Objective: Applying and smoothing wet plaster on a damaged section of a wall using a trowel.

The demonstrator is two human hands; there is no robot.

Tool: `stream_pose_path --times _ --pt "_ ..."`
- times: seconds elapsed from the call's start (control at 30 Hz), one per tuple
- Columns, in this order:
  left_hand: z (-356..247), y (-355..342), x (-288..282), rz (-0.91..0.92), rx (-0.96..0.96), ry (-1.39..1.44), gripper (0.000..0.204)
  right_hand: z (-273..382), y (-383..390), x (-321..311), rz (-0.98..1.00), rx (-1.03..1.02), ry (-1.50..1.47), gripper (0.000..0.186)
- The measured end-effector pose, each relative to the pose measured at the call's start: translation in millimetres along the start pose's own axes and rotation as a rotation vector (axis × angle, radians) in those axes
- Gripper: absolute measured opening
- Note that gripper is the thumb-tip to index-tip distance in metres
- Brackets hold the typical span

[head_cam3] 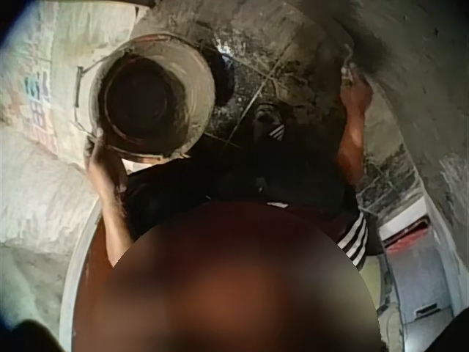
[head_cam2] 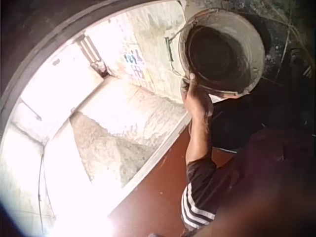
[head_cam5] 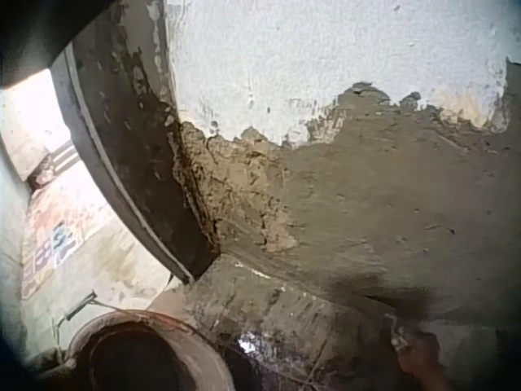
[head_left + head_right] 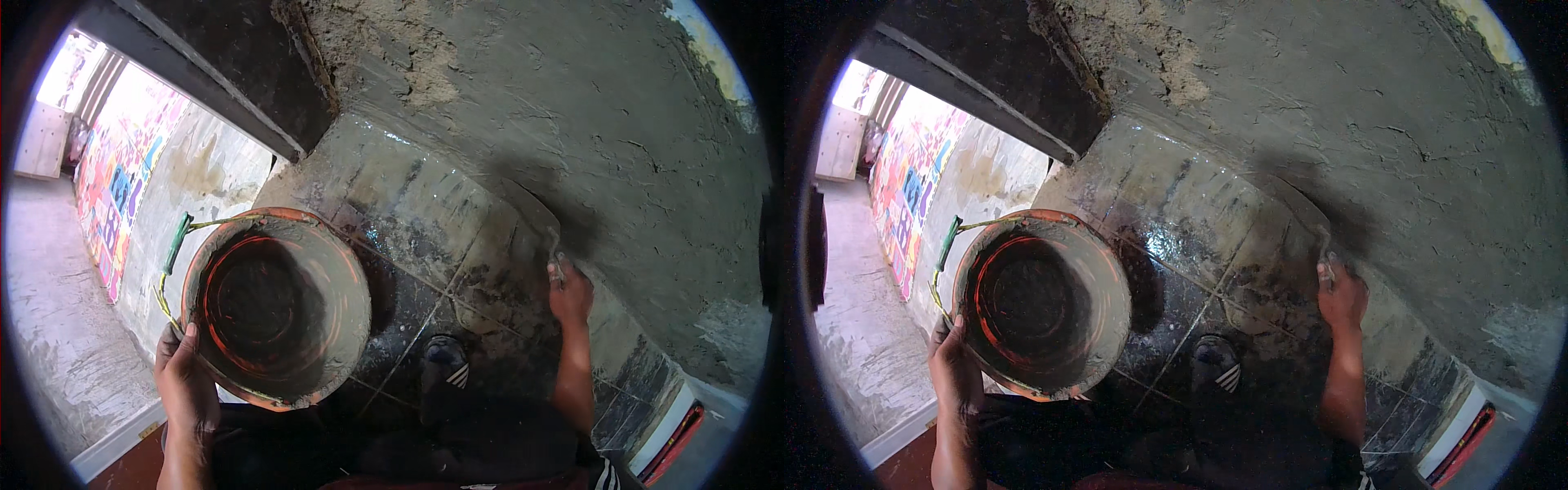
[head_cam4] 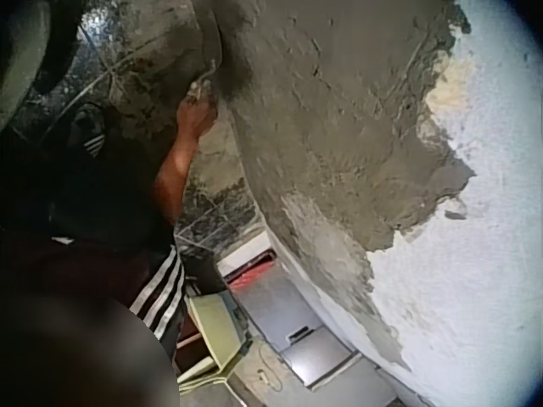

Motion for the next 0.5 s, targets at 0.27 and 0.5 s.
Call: stream_pose_path --times 0.27,0.5 --pt "4.2 -3.2 -1.4 0.026 0.000 -0.021 0.032 22.5 -8.8 56.8 -0.054 -0.220 0.191 0.043" --pt "0.9 -1.5 -5.2 -0.020 -0.010 -0.001 0.030 26.6 -43.5 23.9 -0.074 -0.183 0.246 0.040"
Point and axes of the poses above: each hand's wrist, its own y-axis away from the middle knuckle, its own x-axis out of the palm, z = x × y, the point moved 2 cm from there along -y, towards the middle knuckle
